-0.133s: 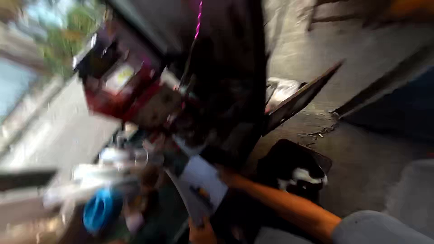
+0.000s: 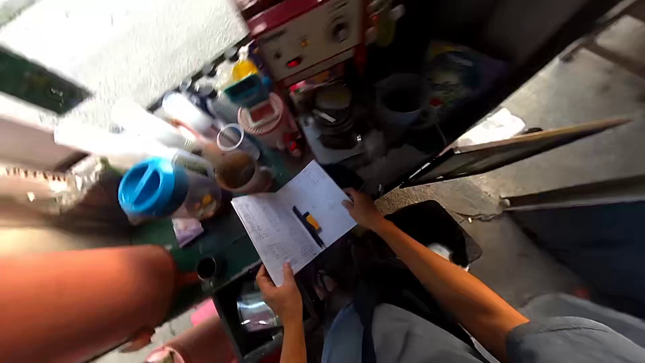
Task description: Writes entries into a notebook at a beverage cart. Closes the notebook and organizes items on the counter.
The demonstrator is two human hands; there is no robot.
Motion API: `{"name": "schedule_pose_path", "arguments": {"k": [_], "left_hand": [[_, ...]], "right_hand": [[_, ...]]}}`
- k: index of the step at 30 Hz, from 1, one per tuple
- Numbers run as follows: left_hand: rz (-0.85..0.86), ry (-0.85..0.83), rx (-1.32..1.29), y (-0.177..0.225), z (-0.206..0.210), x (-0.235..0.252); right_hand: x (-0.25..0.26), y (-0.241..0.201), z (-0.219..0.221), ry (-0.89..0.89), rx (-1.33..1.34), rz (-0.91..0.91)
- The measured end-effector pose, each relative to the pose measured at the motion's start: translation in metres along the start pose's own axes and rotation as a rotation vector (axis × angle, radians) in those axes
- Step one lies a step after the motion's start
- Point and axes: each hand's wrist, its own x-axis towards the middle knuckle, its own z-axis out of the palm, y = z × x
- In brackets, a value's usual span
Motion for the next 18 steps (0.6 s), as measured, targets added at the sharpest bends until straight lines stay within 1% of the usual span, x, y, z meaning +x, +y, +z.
{"name": "schedule_pose_path", "arguments": {"k": [2, 4, 6, 8, 10, 11, 14, 15, 16, 18], "left_hand": [[-0.036, 0.010, -0.182, -0.016, -0.007, 0.011], [-0.027, -0.063, -0.217, -0.034, -0.018, 0.018], [-0.014, -0.170, -0.193, -0.049, -0.026, 0.026], [0.046, -0.225, -0.112, -0.059, -0.030, 0.032], [0.122, -0.229, -0.022, -0.063, -0.032, 0.038], [0.150, -0.220, -0.008, -0.064, -0.032, 0.040], [0.163, -0.207, -0.032, -0.068, -0.033, 0.047], [0.162, -0.213, -0.046, -0.070, -0.033, 0.049], [0.163, -0.220, -0.062, -0.072, -0.033, 0.050], [0.160, -0.237, -0.137, -0.077, -0.032, 0.052]], "right_hand": [[0.007, 0.005, 0.001, 0.035, -0.076, -0.014], [0.007, 0.006, 0.005, 0.070, -0.133, -0.025], [0.006, 0.001, 0.009, 0.105, -0.213, -0.006], [0.000, -0.005, 0.016, 0.205, -0.364, -0.013], [-0.009, -0.011, 0.029, 0.300, -0.474, -0.133], [-0.016, -0.016, 0.039, 0.293, -0.485, -0.202], [-0.032, -0.031, 0.081, 0.107, -0.473, -0.311], [-0.032, -0.031, 0.097, 0.075, -0.475, -0.349], [-0.028, -0.027, 0.112, 0.076, -0.485, -0.390], [-0.016, -0.016, 0.127, 0.160, -0.522, -0.469]]}}
